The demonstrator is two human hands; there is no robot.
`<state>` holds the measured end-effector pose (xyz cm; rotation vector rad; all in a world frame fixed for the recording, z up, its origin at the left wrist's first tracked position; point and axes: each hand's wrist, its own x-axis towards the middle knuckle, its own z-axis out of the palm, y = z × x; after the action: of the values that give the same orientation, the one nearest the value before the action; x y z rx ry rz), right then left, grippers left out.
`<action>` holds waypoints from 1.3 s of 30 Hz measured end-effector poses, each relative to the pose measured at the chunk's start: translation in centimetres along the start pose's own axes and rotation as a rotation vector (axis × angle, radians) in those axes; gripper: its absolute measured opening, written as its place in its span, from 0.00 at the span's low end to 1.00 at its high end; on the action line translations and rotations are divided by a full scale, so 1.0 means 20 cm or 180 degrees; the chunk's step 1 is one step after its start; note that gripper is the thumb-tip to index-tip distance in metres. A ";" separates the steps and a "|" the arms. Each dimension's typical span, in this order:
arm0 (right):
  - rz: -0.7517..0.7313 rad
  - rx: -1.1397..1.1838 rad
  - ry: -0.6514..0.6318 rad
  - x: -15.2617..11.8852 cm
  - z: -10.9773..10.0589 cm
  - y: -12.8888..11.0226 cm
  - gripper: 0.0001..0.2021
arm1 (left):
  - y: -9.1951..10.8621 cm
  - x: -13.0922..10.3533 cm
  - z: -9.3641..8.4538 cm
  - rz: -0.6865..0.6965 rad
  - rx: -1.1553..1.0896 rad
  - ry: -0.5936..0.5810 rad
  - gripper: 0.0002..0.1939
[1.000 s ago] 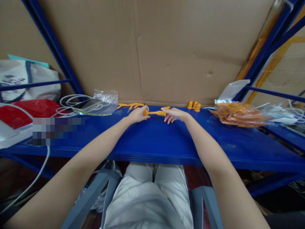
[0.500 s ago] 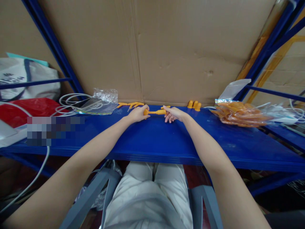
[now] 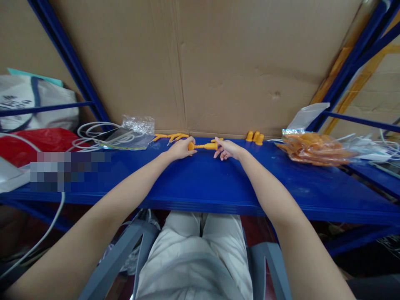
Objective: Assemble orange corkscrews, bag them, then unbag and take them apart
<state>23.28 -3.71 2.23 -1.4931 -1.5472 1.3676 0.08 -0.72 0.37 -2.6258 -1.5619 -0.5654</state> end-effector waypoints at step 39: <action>-0.0102 0.0014 -0.0109 0.07 -0.02 0.06 0.33 | -0.02 0.02 0.01 0.0089 -0.0143 0.0105 0.15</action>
<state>23.71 -2.41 0.83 -1.4432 -1.5816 1.3842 -0.09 -0.18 0.15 -2.6519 -1.5185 -0.6461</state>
